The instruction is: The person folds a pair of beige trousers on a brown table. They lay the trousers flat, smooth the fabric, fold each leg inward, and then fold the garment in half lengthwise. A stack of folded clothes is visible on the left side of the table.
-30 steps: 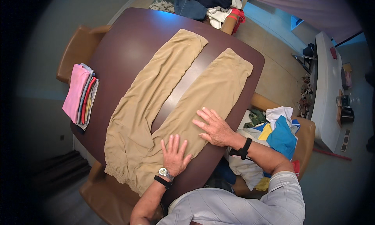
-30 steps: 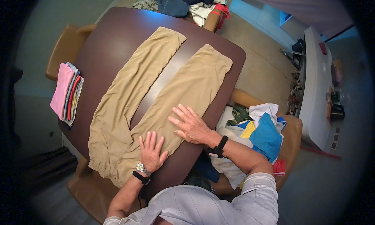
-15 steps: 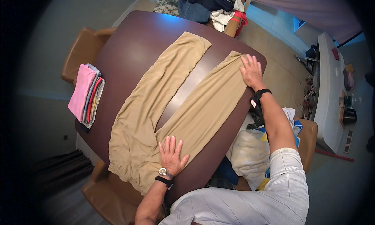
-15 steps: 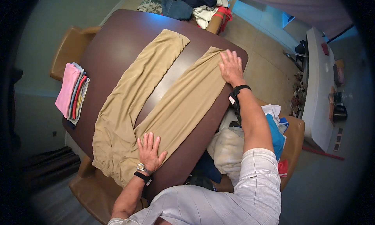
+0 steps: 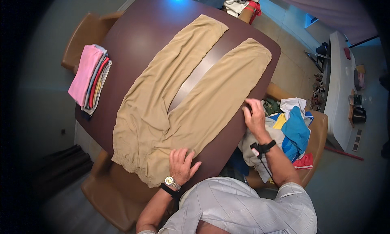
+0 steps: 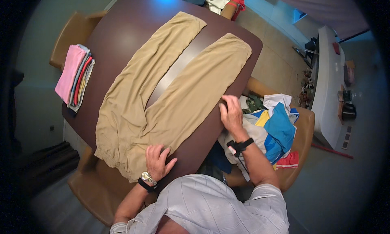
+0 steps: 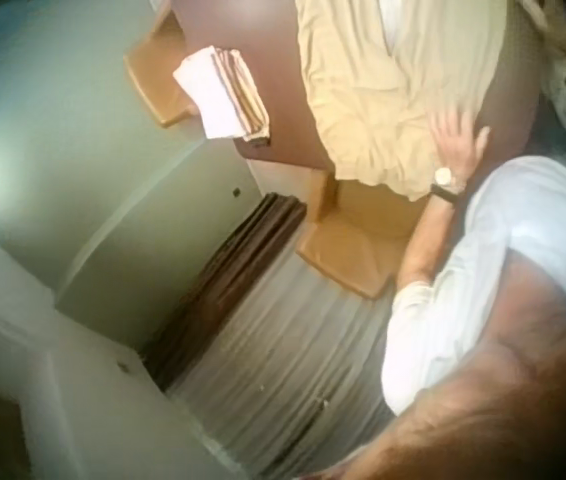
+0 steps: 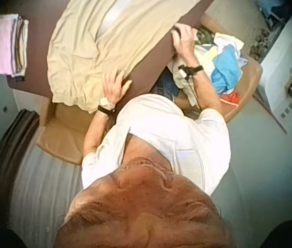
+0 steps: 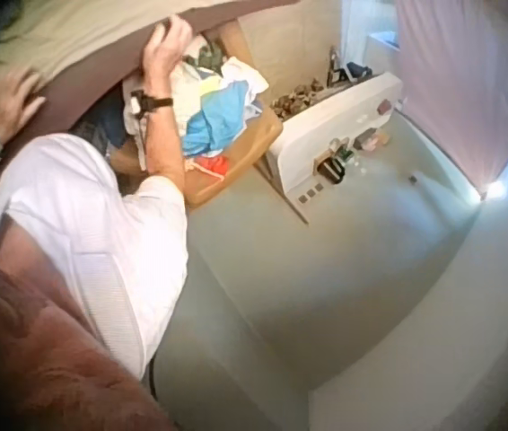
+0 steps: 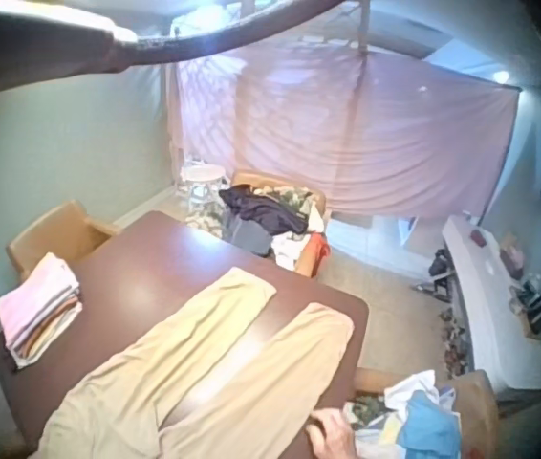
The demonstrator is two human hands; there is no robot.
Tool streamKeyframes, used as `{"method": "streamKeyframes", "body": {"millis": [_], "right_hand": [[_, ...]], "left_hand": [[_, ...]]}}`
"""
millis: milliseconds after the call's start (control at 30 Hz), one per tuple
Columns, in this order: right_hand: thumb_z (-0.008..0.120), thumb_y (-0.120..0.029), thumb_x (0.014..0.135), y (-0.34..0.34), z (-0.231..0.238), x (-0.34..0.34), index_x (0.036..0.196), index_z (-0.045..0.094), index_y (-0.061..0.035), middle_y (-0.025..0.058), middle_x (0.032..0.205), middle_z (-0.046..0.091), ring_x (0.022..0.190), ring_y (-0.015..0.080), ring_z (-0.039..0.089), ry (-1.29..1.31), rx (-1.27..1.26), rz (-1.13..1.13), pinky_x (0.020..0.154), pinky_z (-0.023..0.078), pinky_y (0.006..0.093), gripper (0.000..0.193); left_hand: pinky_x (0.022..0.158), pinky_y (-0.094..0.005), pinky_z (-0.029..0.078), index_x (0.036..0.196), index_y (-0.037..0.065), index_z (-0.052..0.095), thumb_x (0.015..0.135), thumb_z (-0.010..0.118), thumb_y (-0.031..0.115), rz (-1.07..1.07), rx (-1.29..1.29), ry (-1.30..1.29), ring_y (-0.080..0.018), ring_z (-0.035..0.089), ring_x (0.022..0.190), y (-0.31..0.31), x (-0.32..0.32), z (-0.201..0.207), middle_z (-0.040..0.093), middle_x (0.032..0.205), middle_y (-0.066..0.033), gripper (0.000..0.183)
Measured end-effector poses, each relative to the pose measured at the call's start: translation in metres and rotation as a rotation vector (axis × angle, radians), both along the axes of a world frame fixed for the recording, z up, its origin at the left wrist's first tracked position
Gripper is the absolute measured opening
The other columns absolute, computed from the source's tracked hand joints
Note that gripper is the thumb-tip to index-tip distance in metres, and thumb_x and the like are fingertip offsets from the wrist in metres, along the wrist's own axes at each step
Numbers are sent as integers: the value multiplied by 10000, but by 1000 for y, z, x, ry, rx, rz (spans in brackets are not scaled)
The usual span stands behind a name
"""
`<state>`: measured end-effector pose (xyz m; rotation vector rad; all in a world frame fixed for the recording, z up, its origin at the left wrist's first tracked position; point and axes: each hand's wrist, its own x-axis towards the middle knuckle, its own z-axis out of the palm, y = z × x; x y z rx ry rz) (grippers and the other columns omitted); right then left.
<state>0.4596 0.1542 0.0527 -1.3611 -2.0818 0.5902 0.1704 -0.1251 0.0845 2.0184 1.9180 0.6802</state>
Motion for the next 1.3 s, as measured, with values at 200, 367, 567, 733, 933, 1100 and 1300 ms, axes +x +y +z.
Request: {"method": "streamKeyframes", "body": {"millis": [200,367,567,733,933,1100,1300], "right_hand": [[784,-49,933,-71,-1,-25,1203,723,-33,160,1170,706,1124,382,654,-107,21,72,989,540,464,277],[766,-82,956,-104,5,-43,1170,728,-55,141,1051,745,1018,376,693,-85,-139,148,913,566,475,219],[745,-101,975,-158,10,-56,1173,722,-60,139,1035,751,1023,376,707,-90,-184,245,921,572,486,203],[744,-114,981,-185,13,-73,1195,698,-62,138,1064,738,1052,372,692,-96,-205,279,946,561,489,225],[753,-122,974,-198,10,-91,1197,683,-73,124,1043,727,1033,361,692,-126,-139,273,935,568,483,239],[770,-117,962,-204,10,-101,1209,693,-67,104,1022,728,1031,340,707,-129,-128,234,919,573,469,263],[770,-149,967,-201,10,-105,1223,701,-84,98,1018,729,1029,338,712,-178,-173,211,915,579,463,273]], "left_hand": [[934,-512,466,1163,83,709,864,897,202,104,-70,25,-370,606,1058,-64,-14,8,650,1165,-135,372],[873,-489,466,1012,77,687,945,813,124,102,-30,20,-355,597,979,-83,-26,-14,638,1047,-121,151],[864,-496,465,963,69,625,997,749,115,91,28,-39,-383,586,965,-84,-38,-27,629,1006,-156,137],[712,-521,537,1013,36,633,1063,701,160,278,-90,-442,-401,691,769,-83,-62,-42,699,837,-189,150],[650,-333,517,1008,20,670,1067,728,153,332,-255,-730,-143,631,702,-59,-98,-53,685,790,-49,157],[673,-290,523,1062,2,709,1052,756,129,382,-323,-845,-79,619,747,-52,-115,-70,698,824,7,136],[675,-271,512,1131,-5,711,1063,737,142,551,-294,-949,-62,588,748,-53,-122,-87,694,868,36,164]]}}
